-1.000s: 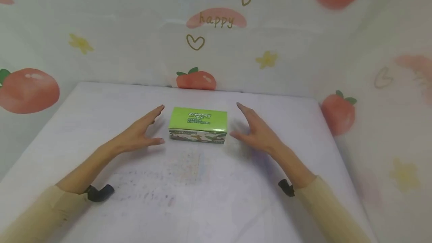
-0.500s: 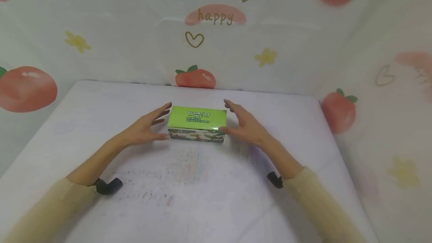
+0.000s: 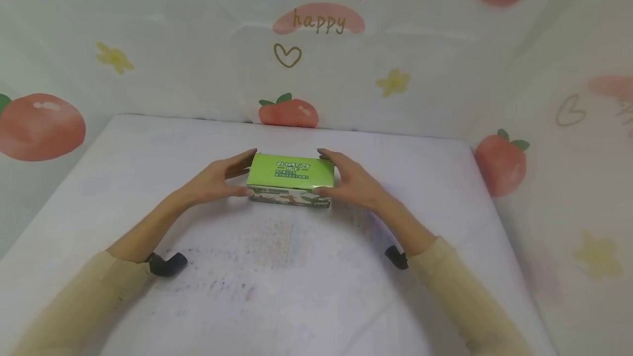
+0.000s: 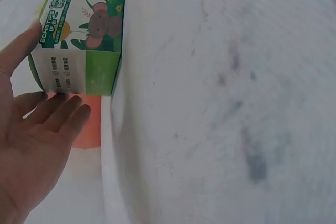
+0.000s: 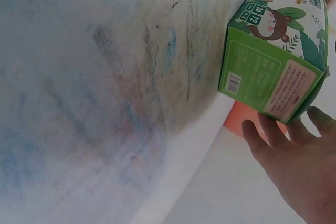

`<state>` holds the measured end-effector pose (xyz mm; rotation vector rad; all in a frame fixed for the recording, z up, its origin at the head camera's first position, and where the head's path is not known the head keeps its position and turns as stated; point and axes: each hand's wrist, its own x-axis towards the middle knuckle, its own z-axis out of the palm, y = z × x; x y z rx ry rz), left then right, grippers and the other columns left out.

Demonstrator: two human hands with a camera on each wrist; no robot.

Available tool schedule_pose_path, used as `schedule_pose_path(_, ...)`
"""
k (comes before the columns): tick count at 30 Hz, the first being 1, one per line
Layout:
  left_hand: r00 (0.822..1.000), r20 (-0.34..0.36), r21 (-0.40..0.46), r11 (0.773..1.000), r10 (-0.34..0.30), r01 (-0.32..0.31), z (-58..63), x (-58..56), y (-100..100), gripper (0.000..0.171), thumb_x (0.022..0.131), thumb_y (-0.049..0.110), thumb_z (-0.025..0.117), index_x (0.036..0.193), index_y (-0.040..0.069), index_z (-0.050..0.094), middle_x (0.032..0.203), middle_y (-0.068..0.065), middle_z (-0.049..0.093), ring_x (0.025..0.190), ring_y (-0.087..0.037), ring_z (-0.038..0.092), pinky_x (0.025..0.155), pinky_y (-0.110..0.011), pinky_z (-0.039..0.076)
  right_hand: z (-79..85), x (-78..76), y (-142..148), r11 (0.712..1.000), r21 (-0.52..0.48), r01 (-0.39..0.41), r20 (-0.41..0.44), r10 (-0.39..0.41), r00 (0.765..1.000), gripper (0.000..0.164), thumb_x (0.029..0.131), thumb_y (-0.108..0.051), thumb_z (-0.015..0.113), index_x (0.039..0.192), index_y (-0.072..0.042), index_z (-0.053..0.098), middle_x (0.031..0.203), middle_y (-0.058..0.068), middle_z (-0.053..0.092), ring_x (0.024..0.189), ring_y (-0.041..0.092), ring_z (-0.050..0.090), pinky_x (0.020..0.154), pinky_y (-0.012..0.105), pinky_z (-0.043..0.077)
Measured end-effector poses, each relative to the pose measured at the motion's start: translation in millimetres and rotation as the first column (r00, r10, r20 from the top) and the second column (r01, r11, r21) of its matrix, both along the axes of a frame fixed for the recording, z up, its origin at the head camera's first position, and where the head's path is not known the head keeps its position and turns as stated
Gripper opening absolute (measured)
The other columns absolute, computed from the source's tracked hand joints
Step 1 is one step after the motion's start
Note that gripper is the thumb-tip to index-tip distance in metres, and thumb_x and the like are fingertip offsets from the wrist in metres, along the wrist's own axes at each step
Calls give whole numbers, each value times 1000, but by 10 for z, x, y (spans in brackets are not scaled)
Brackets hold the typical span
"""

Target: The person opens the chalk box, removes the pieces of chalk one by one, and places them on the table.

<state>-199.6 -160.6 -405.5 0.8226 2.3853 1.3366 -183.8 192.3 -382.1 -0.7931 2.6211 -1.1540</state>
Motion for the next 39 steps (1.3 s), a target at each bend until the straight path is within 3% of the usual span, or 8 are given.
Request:
schedule_pose_path(11,994,105,76,997,12,-20,-12,-79,23,92,83,14,81,157,8,27,158,-9,34,142,-27,38,110,-36,36,-66,-53,-91,998,59,18,23,-20,1000,87,81,-34,83,152,-10,40,142,4,49,115,20,49,98,43,40)
schedule_pose_path(22,986,164,141,989,21,-45,-73,-97,33,90,82,11,82,156,10,31,156,-9,37,140,-29,40,108,-37,39,-111,-35,-102,1000,23,14,11,-15,1000,83,80,-34,83,152,-17,44,141,4,49,113,21,50,94,41,41)
schedule_pose_path(27,976,215,179,982,20,-60,-82,-90,14,90,81,9,83,155,12,32,156,-7,37,139,-29,42,107,-38,41,-137,-40,-108,1000,25,13,-38,-12,999,78,81,-36,82,149,-20,48,142,3,51,116,20,51,93,40,42)
schedule_pose_path(39,988,148,148,987,38,-60,-76,-92,28,89,79,12,85,153,10,36,154,-9,41,138,-28,44,107,-38,41,-161,-76,-80,997,78,13,-169,0,986,70,82,-41,81,143,-18,56,137,8,57,116,24,57,88,47,48)
